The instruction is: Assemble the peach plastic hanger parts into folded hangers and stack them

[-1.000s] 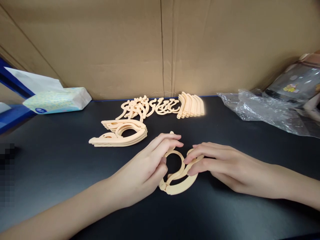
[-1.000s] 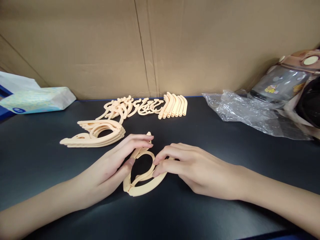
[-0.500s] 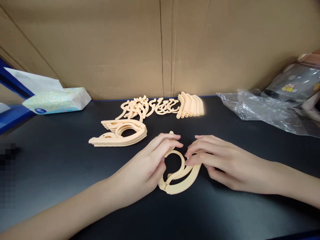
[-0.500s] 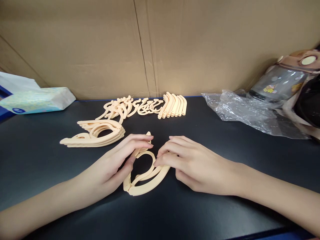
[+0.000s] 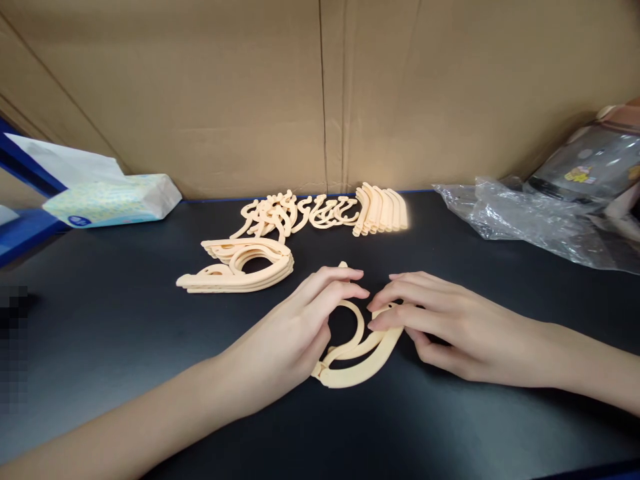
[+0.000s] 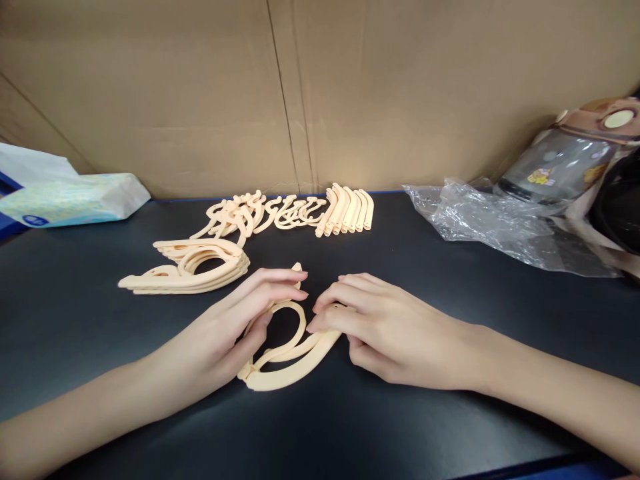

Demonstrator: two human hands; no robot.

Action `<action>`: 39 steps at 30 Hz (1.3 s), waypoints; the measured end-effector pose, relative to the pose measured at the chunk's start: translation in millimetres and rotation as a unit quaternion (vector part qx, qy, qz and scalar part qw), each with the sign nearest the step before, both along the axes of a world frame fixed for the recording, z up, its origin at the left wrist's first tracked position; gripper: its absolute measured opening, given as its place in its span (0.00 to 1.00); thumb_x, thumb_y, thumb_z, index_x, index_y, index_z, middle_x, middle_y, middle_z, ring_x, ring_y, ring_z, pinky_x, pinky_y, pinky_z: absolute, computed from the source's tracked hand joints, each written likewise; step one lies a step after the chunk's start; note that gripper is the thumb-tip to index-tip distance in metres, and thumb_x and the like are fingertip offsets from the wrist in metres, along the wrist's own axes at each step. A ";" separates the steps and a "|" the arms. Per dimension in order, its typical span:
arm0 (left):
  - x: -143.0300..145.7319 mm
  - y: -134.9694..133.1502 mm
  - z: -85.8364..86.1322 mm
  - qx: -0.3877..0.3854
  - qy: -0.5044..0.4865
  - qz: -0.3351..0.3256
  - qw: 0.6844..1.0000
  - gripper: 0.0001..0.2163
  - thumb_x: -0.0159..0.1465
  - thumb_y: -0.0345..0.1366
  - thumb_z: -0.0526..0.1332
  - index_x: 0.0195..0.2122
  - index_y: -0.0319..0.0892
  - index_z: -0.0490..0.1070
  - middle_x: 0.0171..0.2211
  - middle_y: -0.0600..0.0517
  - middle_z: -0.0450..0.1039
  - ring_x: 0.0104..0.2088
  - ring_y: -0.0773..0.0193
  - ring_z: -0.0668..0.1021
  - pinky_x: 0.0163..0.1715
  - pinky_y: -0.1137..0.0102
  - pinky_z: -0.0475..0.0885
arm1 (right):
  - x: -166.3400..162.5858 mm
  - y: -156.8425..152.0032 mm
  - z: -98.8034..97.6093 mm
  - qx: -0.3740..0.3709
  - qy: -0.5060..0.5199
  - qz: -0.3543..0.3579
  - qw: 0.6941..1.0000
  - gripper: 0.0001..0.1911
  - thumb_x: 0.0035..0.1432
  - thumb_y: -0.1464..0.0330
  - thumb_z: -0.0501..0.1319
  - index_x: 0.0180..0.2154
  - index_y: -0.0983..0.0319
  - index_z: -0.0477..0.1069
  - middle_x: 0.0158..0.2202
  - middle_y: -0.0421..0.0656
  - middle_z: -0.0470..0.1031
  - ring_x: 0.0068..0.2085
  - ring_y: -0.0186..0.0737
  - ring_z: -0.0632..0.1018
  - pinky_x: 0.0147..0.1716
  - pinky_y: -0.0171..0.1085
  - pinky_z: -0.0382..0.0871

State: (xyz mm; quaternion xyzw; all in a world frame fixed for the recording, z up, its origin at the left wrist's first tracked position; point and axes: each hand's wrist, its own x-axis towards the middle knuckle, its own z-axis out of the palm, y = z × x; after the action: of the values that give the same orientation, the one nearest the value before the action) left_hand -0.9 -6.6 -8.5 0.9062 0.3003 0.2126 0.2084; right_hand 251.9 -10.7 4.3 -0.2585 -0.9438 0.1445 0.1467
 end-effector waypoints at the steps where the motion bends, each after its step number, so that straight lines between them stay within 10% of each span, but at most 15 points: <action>1: 0.0 0.1 -0.3 0.002 0.001 0.000 1.000 0.29 0.59 0.14 0.46 0.57 0.47 0.58 0.61 0.49 0.57 0.62 0.62 0.63 0.61 0.64 0.62 | -0.5 -0.4 0.5 -0.006 0.002 -0.001 1.000 0.18 0.54 0.82 0.53 0.44 0.60 0.69 0.49 0.45 0.72 0.50 0.39 0.71 0.49 0.39 0.67; 30: 0.7 -2.2 5.9 -0.018 -0.010 -0.006 1.000 0.21 0.65 0.22 0.49 0.57 0.46 0.59 0.61 0.46 0.58 0.60 0.59 0.65 0.59 0.62 0.65 | 2.1 2.7 -3.8 0.148 -0.002 -0.039 0.988 0.15 0.63 0.77 0.53 0.49 0.63 0.69 0.42 0.46 0.74 0.42 0.42 0.73 0.43 0.42 0.67; 39: 2.1 -6.1 12.1 -0.013 0.021 -0.029 0.999 0.27 0.59 0.21 0.52 0.59 0.45 0.56 0.61 0.48 0.59 0.63 0.61 0.62 0.62 0.63 0.61 | 3.4 2.4 -0.4 0.049 0.052 -0.051 0.996 0.13 0.67 0.73 0.53 0.50 0.58 0.69 0.38 0.40 0.77 0.38 0.35 0.76 0.48 0.42 0.64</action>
State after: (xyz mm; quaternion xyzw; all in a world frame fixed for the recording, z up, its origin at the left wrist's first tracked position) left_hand 1.2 -12.7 3.6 0.9161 0.2809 0.1833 0.2197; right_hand 255.3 -8.3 4.0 -0.2906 -0.9264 0.1042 0.2155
